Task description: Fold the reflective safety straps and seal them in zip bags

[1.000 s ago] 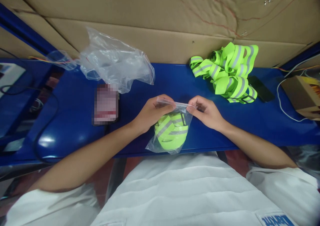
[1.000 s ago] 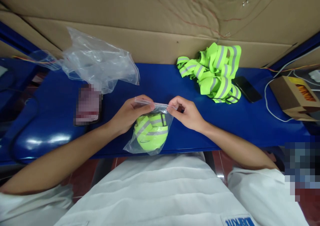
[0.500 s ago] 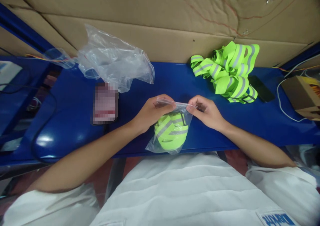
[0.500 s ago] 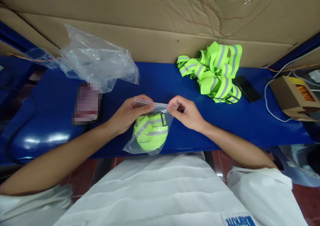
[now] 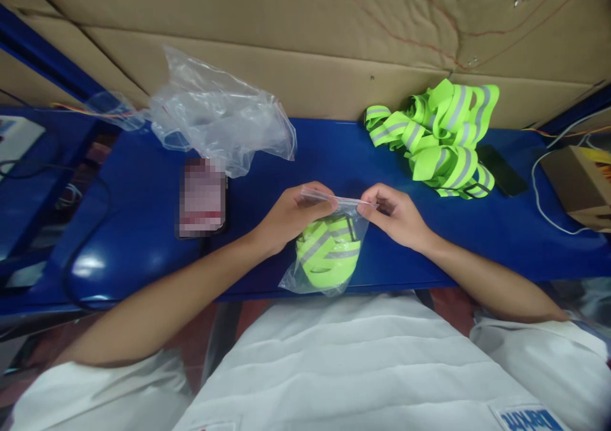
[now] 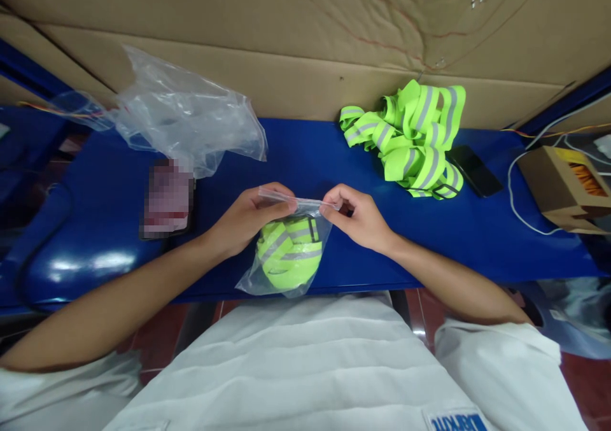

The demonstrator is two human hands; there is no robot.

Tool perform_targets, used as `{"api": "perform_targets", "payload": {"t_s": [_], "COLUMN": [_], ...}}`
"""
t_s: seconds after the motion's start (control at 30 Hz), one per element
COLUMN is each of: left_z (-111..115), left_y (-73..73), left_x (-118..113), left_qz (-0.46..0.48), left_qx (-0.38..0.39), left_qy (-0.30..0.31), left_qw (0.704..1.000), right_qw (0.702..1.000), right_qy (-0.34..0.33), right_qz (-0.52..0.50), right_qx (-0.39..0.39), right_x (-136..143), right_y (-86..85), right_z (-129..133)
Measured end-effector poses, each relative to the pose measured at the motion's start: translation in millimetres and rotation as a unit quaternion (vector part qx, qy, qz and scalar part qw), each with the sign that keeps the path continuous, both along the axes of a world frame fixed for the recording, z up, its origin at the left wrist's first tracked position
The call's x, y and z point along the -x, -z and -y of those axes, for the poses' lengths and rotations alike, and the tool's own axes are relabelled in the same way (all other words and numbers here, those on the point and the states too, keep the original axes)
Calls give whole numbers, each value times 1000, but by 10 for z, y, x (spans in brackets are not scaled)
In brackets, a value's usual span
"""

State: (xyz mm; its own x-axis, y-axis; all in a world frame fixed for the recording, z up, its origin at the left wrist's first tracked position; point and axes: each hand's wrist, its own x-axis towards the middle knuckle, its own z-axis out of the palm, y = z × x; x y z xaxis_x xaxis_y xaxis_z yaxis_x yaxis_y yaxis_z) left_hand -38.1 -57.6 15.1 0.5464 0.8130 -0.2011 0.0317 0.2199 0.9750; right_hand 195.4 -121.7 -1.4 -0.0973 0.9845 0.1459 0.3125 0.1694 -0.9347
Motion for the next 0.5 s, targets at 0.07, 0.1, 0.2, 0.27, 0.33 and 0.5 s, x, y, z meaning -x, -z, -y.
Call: {"api": "perform_targets", "payload": {"t_s": [0.07, 0.1, 0.2, 0.27, 0.33, 0.5], "left_z": [3, 3, 3, 0, -4, -9], "left_y": [0, 3, 23, 35, 39, 21], "left_x": [1, 1, -2, -5, -7, -6], "left_qz": [0, 0, 2, 0, -1, 2], "left_qx": [-1, -2, -2, -1, -2, -4], "left_qy": [0, 0, 1, 1, -1, 0], "left_qw": [1000, 1000, 1000, 1000, 1000, 1000], "right_qw": [1000, 1000, 1000, 1000, 1000, 1000], "right_qy": [-1, -2, -4, -2, -1, -2], "right_qz": [3, 3, 3, 5, 6, 2], "right_qx": [-1, -1, 0, 0, 0, 1], "right_x": [-1, -3, -10, -13, -13, 2], "right_y": [6, 10, 17, 18, 15, 12], "right_z": [-2, -3, -2, -2, -4, -17]}}
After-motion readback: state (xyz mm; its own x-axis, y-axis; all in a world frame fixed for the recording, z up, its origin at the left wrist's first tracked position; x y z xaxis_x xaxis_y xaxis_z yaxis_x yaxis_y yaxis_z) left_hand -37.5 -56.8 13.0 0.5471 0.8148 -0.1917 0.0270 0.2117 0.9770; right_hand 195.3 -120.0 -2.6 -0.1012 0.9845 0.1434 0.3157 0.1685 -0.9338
